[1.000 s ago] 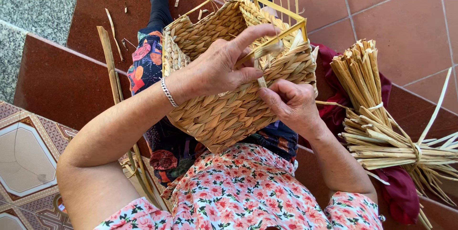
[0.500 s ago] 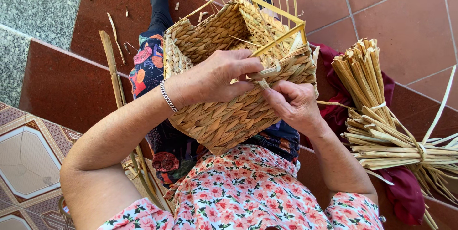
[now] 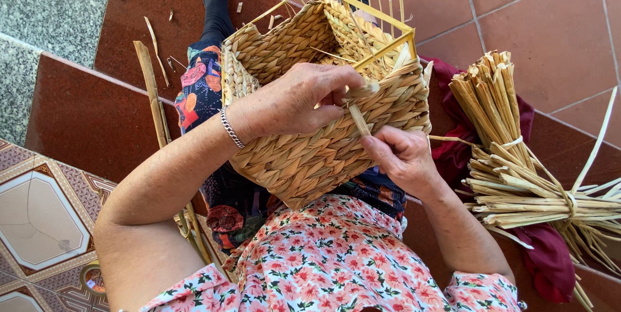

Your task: The person weaves a rectangular basket using dried palm leaves, interlacing strands by hand and trimming excess material with scissors. The person rotates the basket to work on different sides and continues the weaving pattern along the rim.

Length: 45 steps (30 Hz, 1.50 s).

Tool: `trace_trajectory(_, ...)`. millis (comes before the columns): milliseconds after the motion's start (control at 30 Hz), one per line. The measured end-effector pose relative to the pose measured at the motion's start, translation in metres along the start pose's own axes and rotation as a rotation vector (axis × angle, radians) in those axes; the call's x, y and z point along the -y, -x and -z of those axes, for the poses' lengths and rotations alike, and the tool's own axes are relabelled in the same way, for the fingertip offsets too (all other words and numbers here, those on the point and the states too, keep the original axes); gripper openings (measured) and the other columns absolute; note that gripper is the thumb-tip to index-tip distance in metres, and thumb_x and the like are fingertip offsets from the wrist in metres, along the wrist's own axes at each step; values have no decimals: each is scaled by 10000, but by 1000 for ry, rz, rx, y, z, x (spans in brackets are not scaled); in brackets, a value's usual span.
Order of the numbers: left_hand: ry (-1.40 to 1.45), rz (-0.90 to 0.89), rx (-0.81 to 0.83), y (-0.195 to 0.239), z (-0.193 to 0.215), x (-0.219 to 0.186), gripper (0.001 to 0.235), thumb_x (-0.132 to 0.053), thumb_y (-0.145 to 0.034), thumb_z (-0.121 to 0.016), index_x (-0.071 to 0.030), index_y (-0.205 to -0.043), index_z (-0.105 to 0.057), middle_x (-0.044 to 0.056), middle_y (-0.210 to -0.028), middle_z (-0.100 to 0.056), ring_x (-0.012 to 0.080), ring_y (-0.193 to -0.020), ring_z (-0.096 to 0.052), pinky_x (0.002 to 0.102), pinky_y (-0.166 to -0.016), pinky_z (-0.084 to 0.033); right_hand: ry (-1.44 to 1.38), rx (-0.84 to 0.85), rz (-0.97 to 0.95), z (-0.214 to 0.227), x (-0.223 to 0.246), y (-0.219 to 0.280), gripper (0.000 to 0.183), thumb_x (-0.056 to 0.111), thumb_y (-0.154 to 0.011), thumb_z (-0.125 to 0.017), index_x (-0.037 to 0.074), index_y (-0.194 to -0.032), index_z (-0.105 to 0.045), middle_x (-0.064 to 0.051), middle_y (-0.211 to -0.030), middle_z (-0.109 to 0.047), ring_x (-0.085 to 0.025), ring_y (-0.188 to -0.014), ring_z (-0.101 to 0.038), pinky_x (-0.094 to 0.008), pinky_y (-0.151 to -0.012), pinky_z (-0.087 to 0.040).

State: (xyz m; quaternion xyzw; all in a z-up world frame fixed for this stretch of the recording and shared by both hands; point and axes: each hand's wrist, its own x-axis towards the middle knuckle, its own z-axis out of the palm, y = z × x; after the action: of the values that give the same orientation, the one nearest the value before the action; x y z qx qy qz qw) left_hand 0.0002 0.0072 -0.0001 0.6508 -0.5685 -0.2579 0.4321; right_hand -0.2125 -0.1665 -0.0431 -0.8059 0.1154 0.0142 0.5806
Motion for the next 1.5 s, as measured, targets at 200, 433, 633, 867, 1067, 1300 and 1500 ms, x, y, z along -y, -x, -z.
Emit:
trace_trajectory(200,-6,-1,-5,1,0,-3,383,13,-865,-719,-48,-1185,-517,80,-856,-684,238,-806,-724,342,-700,-582,-137,6,-111,-5,-14,32,276,168,-990,-674,32,-750,-668,27,-539,-577,-37,-445,-523,-228,-401,-397)
trace_trajectory(433,-38,18,9,2,1,-5,376,12,-858,-731,-59,-1156,-512,79,-836,-675,233,-770,-710,342,-663,-566,-138,1,-108,-14,-32,51,245,157,-971,-676,28,-763,-675,31,-545,-601,-34,-440,-565,-221,-393,-434)
trace_trajectory(633,-92,-27,-17,2,-2,-6,376,29,-846,-732,-100,-1153,-558,73,-846,-681,216,-780,-710,327,-680,-577,-74,-20,-43,-28,-46,76,238,150,-969,-675,32,-763,-679,30,-540,-598,-37,-436,-549,-232,-391,-408)
trace_trajectory(867,-16,9,-13,0,1,-7,392,1,-866,-743,-35,-1151,-475,63,-775,-662,217,-681,-701,319,-608,-560,-22,-26,21,-49,-52,88,218,136,-982,-672,39,-787,-663,14,-548,-593,-54,-461,-561,-254,-415,-419)
trace_trajectory(1067,16,43,-7,-2,3,-6,430,-2,-871,-740,-23,-1181,-442,55,-772,-693,190,-694,-724,299,-610,-564,81,53,-26,-37,-52,91,201,148,-958,-714,32,-799,-675,-36,-559,-600,-84,-470,-572,-271,-433,-441)
trace_trajectory(1300,50,350,7,-14,14,-11,551,-224,-959,-787,-7,-1337,-450,101,-653,-668,176,-593,-631,311,-546,-470,-497,128,-17,1,-18,45,308,202,-1039,-544,-22,-1222,-647,-63,-1003,-752,-68,-781,-700,-198,-687,-573)
trace_trajectory(1500,77,267,-44,-35,5,7,196,-214,-963,-732,-26,-914,-756,46,-689,-725,92,-598,-660,282,-534,-519,-117,-114,-18,-24,-4,20,155,109,-1010,-677,-5,-910,-710,-26,-657,-670,-88,-550,-597,-249,-481,-471)
